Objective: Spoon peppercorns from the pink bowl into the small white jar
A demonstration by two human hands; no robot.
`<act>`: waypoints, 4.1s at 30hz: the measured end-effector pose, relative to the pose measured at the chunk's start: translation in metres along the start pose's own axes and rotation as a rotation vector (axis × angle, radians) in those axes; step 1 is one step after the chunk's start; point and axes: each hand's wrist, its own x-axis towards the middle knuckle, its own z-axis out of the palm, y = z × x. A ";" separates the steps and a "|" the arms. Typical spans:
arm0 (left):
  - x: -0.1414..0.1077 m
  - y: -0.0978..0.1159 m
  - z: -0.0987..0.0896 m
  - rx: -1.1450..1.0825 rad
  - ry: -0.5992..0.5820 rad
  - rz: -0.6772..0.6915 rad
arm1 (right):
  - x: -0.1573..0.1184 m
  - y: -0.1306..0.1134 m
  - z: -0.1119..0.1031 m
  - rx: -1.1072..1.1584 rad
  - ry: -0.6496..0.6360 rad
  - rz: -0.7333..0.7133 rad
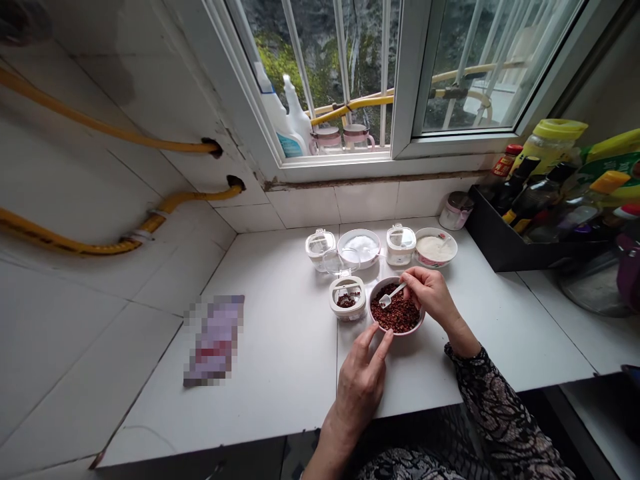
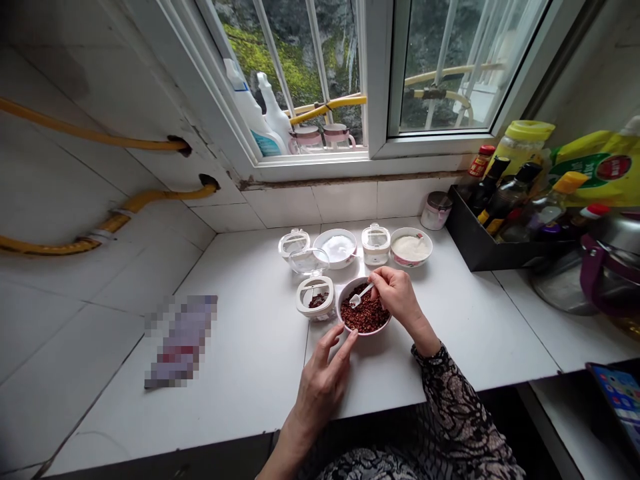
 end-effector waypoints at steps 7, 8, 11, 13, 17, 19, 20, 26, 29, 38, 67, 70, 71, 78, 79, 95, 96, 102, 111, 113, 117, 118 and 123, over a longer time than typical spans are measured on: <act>0.001 0.001 0.000 -0.001 0.010 -0.001 | 0.003 -0.001 -0.002 0.192 -0.031 0.083; 0.001 0.001 0.000 -0.001 0.013 -0.001 | 0.004 -0.002 -0.002 0.214 -0.038 0.092; 0.001 0.001 0.001 -0.009 0.014 -0.001 | 0.004 -0.004 -0.002 0.281 -0.061 0.108; 0.001 0.000 0.001 -0.012 0.010 0.000 | 0.003 -0.008 0.002 0.309 -0.065 0.096; 0.001 0.000 0.002 -0.007 0.008 0.001 | -0.005 -0.015 0.022 0.295 0.007 -0.032; 0.000 0.000 0.002 -0.003 0.016 0.000 | -0.010 -0.016 0.033 0.215 0.062 -0.150; -0.001 0.000 0.003 -0.002 0.021 -0.001 | -0.013 -0.016 0.038 0.132 0.065 -0.233; -0.002 0.000 0.003 -0.001 0.038 -0.006 | -0.020 -0.015 0.042 -0.288 -0.098 -0.668; -0.001 0.000 0.002 -0.006 0.020 -0.007 | -0.019 -0.017 0.029 -0.233 -0.067 -0.573; 0.001 0.001 0.000 -0.026 0.011 -0.008 | -0.004 -0.006 -0.007 -0.175 0.000 -0.247; 0.000 0.000 0.002 -0.027 0.018 -0.009 | 0.005 -0.002 -0.007 0.184 0.005 0.092; 0.000 0.000 0.002 -0.027 0.014 -0.006 | 0.005 -0.003 -0.008 0.243 -0.025 0.122; 0.000 0.000 0.002 -0.026 0.015 -0.005 | 0.005 -0.003 -0.008 0.266 -0.040 0.127; 0.000 0.000 0.003 -0.019 0.021 0.003 | 0.000 -0.008 0.013 0.375 -0.063 0.026; 0.000 0.000 0.003 -0.016 0.023 0.005 | -0.002 -0.009 0.019 0.361 -0.045 -0.022; 0.000 -0.001 0.002 -0.005 0.010 0.008 | -0.013 -0.005 0.015 -0.160 0.129 -0.545; 0.000 0.000 0.001 -0.007 0.011 0.007 | -0.011 -0.004 0.010 -0.172 0.126 -0.489; -0.001 -0.001 0.002 -0.010 0.011 0.009 | -0.005 0.003 0.003 -0.451 0.018 -0.294; 0.000 0.000 0.001 -0.010 0.004 0.003 | -0.003 0.001 0.004 -0.171 0.000 -0.061; 0.000 0.000 0.001 -0.008 0.003 0.001 | -0.002 -0.001 0.002 -0.091 -0.001 0.006; 0.000 0.000 0.001 -0.019 0.010 -0.002 | -0.001 -0.003 -0.001 0.033 0.000 0.092; 0.000 0.000 0.001 -0.020 0.013 -0.004 | -0.001 -0.003 -0.002 0.035 0.005 0.088; 0.001 0.001 0.001 -0.009 0.022 -0.009 | -0.002 -0.002 -0.002 -0.087 0.052 -0.030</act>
